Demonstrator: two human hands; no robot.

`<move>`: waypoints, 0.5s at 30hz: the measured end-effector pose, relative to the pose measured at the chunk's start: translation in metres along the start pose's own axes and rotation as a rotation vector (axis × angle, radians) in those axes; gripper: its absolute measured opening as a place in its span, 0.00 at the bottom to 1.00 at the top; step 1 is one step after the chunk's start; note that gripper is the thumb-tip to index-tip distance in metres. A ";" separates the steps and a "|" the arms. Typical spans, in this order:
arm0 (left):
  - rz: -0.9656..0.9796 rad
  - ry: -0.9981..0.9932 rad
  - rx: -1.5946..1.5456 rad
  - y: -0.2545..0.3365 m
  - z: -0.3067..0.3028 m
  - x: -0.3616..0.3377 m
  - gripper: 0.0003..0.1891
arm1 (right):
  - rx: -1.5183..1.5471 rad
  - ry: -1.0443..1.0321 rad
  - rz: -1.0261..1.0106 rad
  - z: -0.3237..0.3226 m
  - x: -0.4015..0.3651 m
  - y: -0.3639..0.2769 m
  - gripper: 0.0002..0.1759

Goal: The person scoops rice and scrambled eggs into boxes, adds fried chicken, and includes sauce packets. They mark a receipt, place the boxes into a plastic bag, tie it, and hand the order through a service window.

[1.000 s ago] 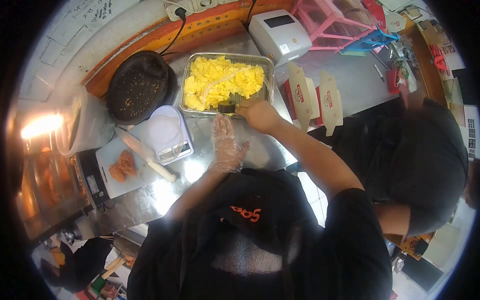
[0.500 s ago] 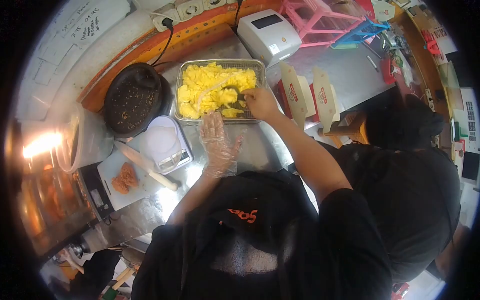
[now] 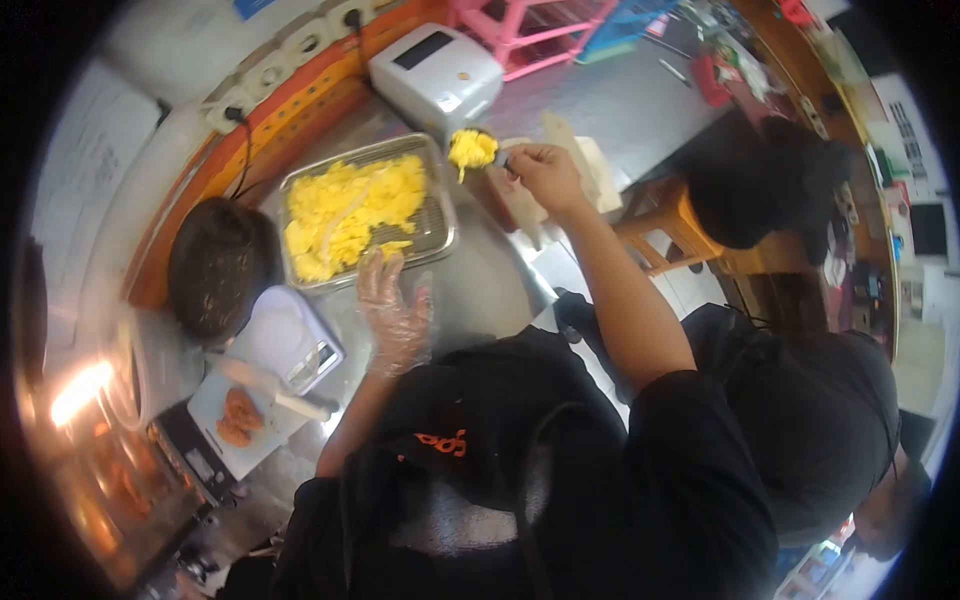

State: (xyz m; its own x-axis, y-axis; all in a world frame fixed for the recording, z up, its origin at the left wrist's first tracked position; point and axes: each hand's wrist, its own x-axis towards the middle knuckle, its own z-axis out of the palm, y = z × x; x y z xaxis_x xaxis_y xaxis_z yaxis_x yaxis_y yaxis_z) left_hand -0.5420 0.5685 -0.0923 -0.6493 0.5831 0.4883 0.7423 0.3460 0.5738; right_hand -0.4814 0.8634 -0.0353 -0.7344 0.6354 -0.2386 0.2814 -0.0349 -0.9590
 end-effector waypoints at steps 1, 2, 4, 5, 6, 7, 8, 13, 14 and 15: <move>0.025 0.015 0.004 0.009 0.003 0.008 0.27 | 0.044 0.048 -0.023 -0.018 -0.007 -0.011 0.09; 0.044 0.003 -0.013 0.019 0.009 0.017 0.27 | 0.047 0.076 -0.024 -0.032 -0.014 -0.015 0.09; 0.078 -0.246 -0.267 0.034 0.025 0.036 0.25 | -0.056 0.193 0.014 -0.054 -0.026 -0.018 0.09; 0.119 -0.254 -0.237 0.052 0.040 0.047 0.22 | -0.090 0.205 0.048 -0.062 -0.031 -0.009 0.09; 0.123 -0.258 -0.235 0.071 0.051 0.061 0.22 | -0.037 0.155 0.130 -0.069 -0.035 0.004 0.08; -0.040 -0.334 -0.411 0.090 0.060 0.077 0.21 | -0.049 0.168 0.111 -0.072 -0.033 0.035 0.08; -0.211 -0.405 -0.582 0.103 0.072 0.091 0.21 | -0.059 0.175 0.093 -0.071 -0.032 0.064 0.09; -0.636 -0.360 -0.638 0.103 0.154 0.106 0.21 | -0.603 0.185 -0.097 -0.054 -0.039 0.132 0.06; -0.684 -0.291 -0.696 0.103 0.159 0.105 0.21 | -0.915 0.171 -0.230 -0.052 -0.041 0.136 0.08; -0.742 -0.398 -0.610 0.101 0.161 0.106 0.20 | -0.896 0.125 -0.239 -0.049 -0.042 0.139 0.08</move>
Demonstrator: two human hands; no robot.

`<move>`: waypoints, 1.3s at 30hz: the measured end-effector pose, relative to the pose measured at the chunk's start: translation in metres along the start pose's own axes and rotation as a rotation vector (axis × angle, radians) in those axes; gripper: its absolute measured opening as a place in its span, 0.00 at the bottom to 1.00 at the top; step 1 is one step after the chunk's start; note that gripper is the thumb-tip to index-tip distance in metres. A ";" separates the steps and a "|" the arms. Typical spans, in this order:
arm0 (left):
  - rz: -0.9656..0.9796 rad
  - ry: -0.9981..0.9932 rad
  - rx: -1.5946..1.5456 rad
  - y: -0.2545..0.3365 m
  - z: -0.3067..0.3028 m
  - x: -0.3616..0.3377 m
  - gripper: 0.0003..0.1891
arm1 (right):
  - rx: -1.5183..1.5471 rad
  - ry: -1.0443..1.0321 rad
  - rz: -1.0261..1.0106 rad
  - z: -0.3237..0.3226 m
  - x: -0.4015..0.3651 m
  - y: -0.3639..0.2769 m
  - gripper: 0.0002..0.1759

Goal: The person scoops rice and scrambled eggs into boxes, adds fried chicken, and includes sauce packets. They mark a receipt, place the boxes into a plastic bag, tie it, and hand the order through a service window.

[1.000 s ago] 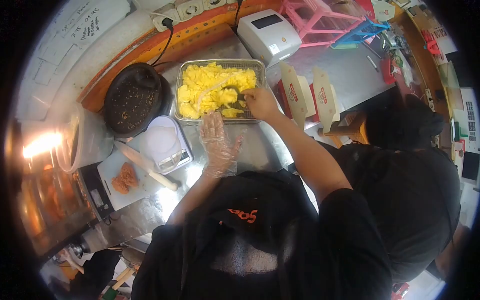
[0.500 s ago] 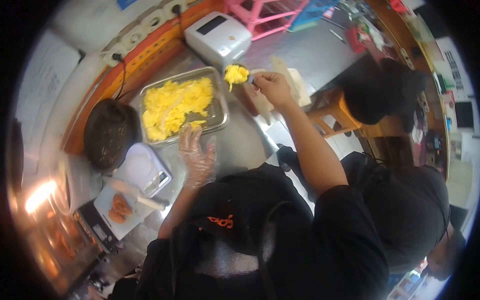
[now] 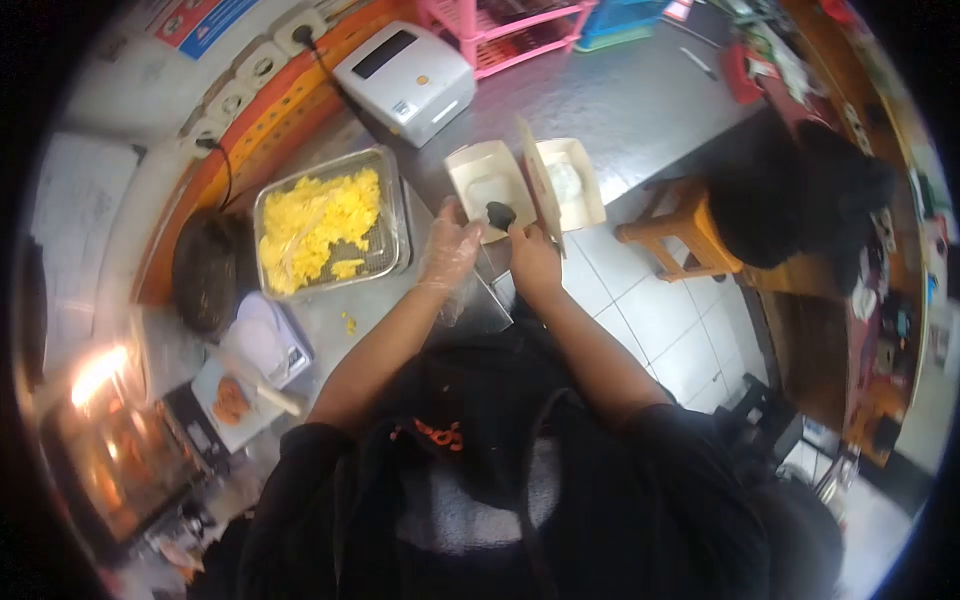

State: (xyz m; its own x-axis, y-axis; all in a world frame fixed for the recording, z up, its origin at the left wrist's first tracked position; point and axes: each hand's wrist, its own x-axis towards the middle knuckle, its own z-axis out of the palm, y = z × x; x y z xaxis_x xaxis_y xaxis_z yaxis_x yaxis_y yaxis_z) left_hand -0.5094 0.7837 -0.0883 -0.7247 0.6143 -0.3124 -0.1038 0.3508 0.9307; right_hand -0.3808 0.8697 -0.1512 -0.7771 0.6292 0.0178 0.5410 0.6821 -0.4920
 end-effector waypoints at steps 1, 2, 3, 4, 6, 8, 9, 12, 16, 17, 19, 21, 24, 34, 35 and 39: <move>-0.022 0.040 0.007 -0.004 0.003 -0.003 0.20 | -0.105 -0.063 -0.054 0.002 0.000 0.001 0.09; 0.095 0.046 -0.064 -0.009 0.008 -0.007 0.20 | -0.212 -0.118 -0.115 0.002 0.001 0.000 0.11; 0.217 0.055 -0.128 -0.009 0.006 -0.013 0.20 | -0.191 -0.138 -0.152 -0.001 0.002 0.001 0.11; 0.202 0.059 0.038 -0.009 0.000 -0.020 0.21 | -0.025 -0.154 -0.115 -0.007 0.005 0.004 0.13; 0.215 0.176 -0.156 -0.042 -0.002 -0.039 0.21 | 0.222 -0.124 -0.143 -0.021 0.017 0.005 0.16; 0.261 0.286 -0.365 -0.053 -0.011 -0.060 0.21 | 0.310 0.032 -0.322 -0.039 0.037 -0.006 0.14; 0.268 0.378 -0.102 -0.050 -0.024 -0.075 0.19 | 0.321 0.016 -0.370 -0.048 0.050 -0.021 0.14; 0.179 0.560 0.116 -0.065 -0.050 -0.105 0.17 | 0.337 -0.192 -0.561 -0.057 0.074 -0.073 0.11; 0.187 0.910 0.415 -0.076 -0.071 -0.114 0.22 | 0.075 -0.386 -0.772 -0.023 0.097 -0.148 0.13; 0.180 0.930 0.399 -0.075 -0.077 -0.111 0.22 | -0.072 -0.321 -0.848 -0.007 0.100 -0.159 0.13; 0.160 0.989 0.593 -0.076 -0.090 -0.105 0.29 | -0.227 -0.261 -0.920 0.010 0.101 -0.175 0.13; 0.153 0.913 0.607 -0.083 -0.102 -0.097 0.34 | -0.434 -0.492 -0.934 0.013 0.101 -0.184 0.12; 0.212 0.753 0.759 -0.095 -0.111 -0.089 0.40 | -0.398 -0.644 -0.890 0.012 0.110 -0.184 0.11; 0.219 0.593 0.741 -0.101 -0.122 -0.098 0.46 | 0.057 -1.077 -0.503 -0.015 0.107 -0.167 0.12; 0.208 0.578 0.765 -0.101 -0.123 -0.098 0.46 | 0.053 -1.071 -0.495 -0.016 0.106 -0.168 0.12; 0.272 0.585 0.766 -0.105 -0.126 -0.100 0.46 | 0.088 -1.020 -0.225 -0.017 0.098 -0.176 0.13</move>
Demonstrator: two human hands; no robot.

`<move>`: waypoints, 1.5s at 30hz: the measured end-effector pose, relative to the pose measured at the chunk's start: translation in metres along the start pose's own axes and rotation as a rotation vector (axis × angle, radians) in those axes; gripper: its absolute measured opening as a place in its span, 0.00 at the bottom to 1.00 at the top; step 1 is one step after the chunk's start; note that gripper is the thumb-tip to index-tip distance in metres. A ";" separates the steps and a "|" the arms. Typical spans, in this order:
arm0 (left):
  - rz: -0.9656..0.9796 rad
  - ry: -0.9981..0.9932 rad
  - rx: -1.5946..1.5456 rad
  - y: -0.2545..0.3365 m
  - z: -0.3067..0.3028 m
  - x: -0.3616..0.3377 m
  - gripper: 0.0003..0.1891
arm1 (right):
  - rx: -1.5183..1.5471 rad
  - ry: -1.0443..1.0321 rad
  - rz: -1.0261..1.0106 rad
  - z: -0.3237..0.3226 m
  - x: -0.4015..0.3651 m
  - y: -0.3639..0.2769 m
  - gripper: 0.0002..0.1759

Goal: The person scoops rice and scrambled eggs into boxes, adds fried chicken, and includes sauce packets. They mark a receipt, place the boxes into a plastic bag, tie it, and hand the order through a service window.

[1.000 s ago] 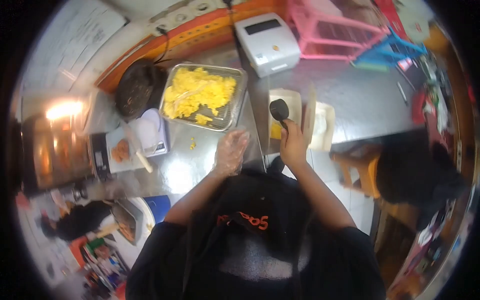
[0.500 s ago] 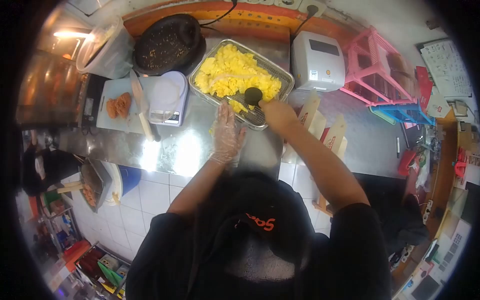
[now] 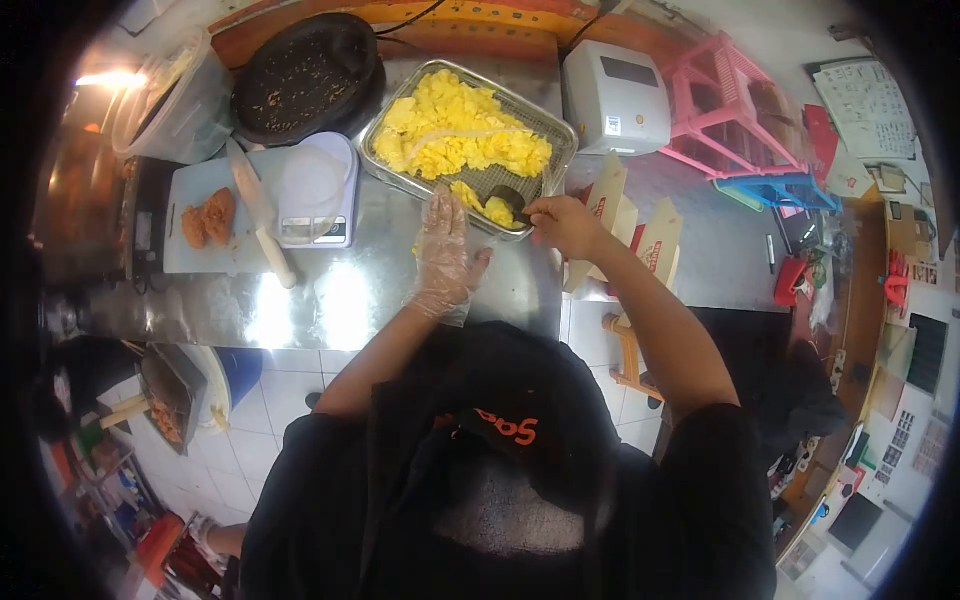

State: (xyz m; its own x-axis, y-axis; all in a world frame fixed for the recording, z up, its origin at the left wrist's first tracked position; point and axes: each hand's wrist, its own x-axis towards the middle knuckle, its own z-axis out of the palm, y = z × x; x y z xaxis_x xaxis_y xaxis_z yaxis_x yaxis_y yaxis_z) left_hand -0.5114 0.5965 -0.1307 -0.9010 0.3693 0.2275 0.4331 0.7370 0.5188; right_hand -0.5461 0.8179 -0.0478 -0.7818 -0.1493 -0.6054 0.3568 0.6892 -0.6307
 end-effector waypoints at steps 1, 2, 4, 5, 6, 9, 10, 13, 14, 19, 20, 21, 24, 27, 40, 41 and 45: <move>0.006 -0.001 -0.004 -0.002 0.001 0.000 0.46 | 0.001 0.021 0.038 0.001 -0.001 -0.001 0.14; 0.007 0.008 -0.046 -0.003 0.000 0.000 0.46 | 0.003 0.025 0.043 0.003 0.001 0.003 0.14; 0.013 0.014 -0.092 -0.005 -0.001 -0.001 0.45 | 0.133 0.017 0.013 0.009 0.006 0.017 0.14; 0.014 0.017 -0.111 -0.006 -0.001 -0.001 0.45 | 0.132 0.023 0.016 0.010 0.005 0.017 0.14; 0.014 0.022 -0.129 -0.006 -0.002 -0.001 0.44 | 0.058 0.082 -0.016 0.013 0.005 0.014 0.14; -0.032 0.027 -0.174 -0.005 -0.004 -0.003 0.43 | -0.001 0.219 -0.082 0.018 0.012 0.016 0.14; -0.034 0.027 -0.173 -0.005 -0.005 -0.004 0.43 | 0.018 0.296 -0.115 0.020 0.015 0.018 0.14; -0.039 0.113 -0.202 -0.003 -0.008 -0.009 0.44 | -0.036 0.373 -0.144 0.020 0.014 -0.016 0.13; -0.062 0.096 -0.218 -0.001 -0.008 -0.011 0.44 | -0.034 0.371 -0.144 0.023 0.018 -0.018 0.13; -0.088 -0.009 -0.159 0.004 -0.005 -0.013 0.43 | -0.706 0.310 -0.520 0.034 0.029 -0.016 0.20; -0.081 -0.016 -0.147 0.005 -0.007 -0.011 0.44 | -0.720 0.265 -0.553 0.033 0.027 -0.017 0.20; -0.075 -0.020 -0.134 0.005 -0.008 -0.009 0.44 | -0.724 0.262 -0.554 0.029 0.024 -0.018 0.20; -0.054 -0.057 -0.110 0.002 -0.010 -0.009 0.44 | -0.697 0.197 -0.541 0.018 0.018 -0.017 0.19; -0.016 -0.093 0.041 0.000 -0.004 -0.008 0.45 | -0.660 0.126 -0.521 0.016 0.025 -0.009 0.16; -0.019 0.092 -0.067 -0.008 0.005 -0.003 0.45 | 0.348 0.172 0.005 0.028 0.041 -0.008 0.14; -0.024 0.175 -0.100 -0.008 0.003 -0.003 0.44 | 0.402 0.178 0.002 0.026 0.039 -0.009 0.14; -0.028 0.281 -0.133 -0.009 -0.004 -0.005 0.41 | 0.615 0.235 0.032 0.012 0.028 -0.009 0.14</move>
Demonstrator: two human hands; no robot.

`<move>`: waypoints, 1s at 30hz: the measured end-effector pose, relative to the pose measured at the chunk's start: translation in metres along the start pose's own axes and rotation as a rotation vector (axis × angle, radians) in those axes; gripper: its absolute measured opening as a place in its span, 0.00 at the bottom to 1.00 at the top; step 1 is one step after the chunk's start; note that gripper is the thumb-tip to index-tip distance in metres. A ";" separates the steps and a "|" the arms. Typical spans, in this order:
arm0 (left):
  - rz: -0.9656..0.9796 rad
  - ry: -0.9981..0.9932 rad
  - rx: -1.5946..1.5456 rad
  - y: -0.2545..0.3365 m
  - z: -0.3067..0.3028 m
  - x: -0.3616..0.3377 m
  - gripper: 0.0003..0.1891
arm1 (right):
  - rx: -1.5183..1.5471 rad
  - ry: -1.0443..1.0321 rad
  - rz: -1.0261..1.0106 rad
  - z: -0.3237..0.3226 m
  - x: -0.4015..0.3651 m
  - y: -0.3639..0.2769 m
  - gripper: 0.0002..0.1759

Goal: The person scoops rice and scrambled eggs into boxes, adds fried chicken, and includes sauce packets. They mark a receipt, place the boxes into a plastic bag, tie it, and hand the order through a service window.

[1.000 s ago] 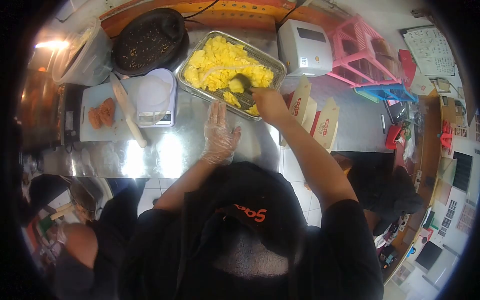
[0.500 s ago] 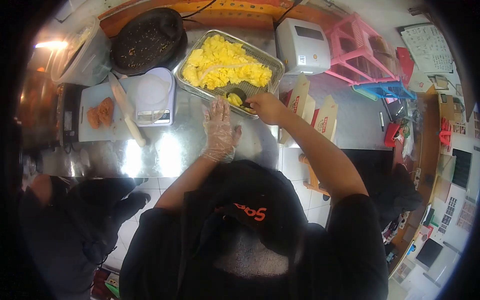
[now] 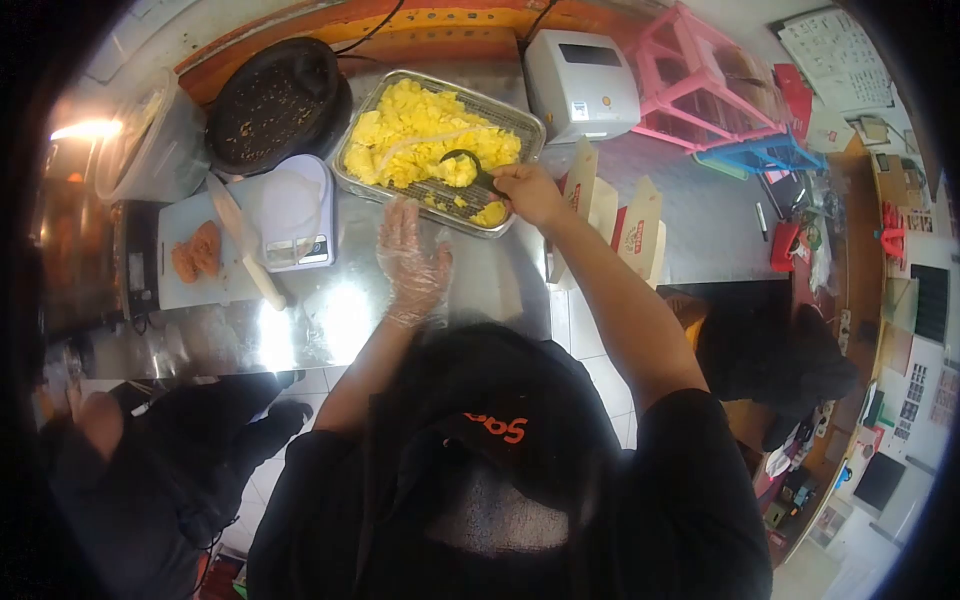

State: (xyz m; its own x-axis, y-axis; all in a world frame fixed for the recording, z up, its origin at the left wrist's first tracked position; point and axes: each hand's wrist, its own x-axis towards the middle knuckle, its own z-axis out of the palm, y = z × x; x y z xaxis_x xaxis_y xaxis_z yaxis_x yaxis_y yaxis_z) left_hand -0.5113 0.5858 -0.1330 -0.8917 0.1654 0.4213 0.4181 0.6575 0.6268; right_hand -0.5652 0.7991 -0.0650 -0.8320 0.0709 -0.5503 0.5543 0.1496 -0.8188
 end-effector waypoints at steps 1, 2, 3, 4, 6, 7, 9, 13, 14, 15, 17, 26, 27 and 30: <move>0.022 0.034 -0.008 0.000 -0.001 -0.001 0.39 | 0.057 -0.048 -0.044 -0.010 -0.001 0.001 0.14; 0.031 0.027 -0.016 0.001 -0.001 -0.001 0.39 | 0.114 -0.094 -0.089 -0.020 -0.007 -0.002 0.14; 0.033 0.045 -0.023 0.002 0.000 -0.001 0.37 | 0.119 -0.079 -0.090 -0.031 -0.016 -0.005 0.14; 0.037 0.063 -0.032 0.005 0.002 0.000 0.35 | 0.120 -0.072 -0.113 -0.045 -0.026 -0.009 0.14; 0.086 0.055 -0.038 0.012 0.002 0.005 0.32 | 0.127 -0.078 -0.188 -0.079 -0.043 -0.006 0.14; 0.118 0.052 -0.034 0.020 0.002 0.008 0.30 | 0.134 -0.049 -0.181 -0.100 -0.054 -0.002 0.14; 0.175 0.056 -0.073 0.049 0.002 0.019 0.24 | 0.059 0.018 -0.272 -0.141 -0.083 -0.002 0.14; 0.169 0.024 -0.488 0.112 0.019 0.035 0.18 | -0.048 0.293 -0.216 -0.229 -0.130 0.038 0.14; 0.201 -0.136 -0.522 0.139 0.017 0.041 0.18 | -0.035 0.297 -0.214 -0.248 -0.140 0.051 0.14; 0.230 -0.295 -0.549 0.162 0.021 0.042 0.17 | -0.086 0.335 -0.178 -0.265 -0.148 0.065 0.14; 0.159 -0.577 -0.466 0.198 0.050 0.037 0.21 | -0.123 0.372 -0.141 -0.283 -0.157 0.093 0.14; -0.129 -0.632 -0.089 0.240 0.186 -0.022 0.26 | -0.842 0.359 -0.507 -0.247 -0.126 0.247 0.15; -0.261 -0.690 -0.125 0.239 0.186 -0.024 0.23 | -0.930 0.354 -0.550 -0.236 -0.127 0.254 0.17; -0.246 -0.519 -0.214 0.226 0.197 -0.045 0.18 | -0.991 0.325 -0.560 -0.231 -0.135 0.260 0.20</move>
State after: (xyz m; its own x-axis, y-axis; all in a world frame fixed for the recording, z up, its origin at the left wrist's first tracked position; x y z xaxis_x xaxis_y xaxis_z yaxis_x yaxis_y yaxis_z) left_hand -0.4110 0.8723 -0.1394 -0.9122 0.3992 -0.0929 0.1669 0.5689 0.8053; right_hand -0.3143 1.0559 -0.1658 -0.9993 -0.0215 0.0299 -0.0310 0.9286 -0.3698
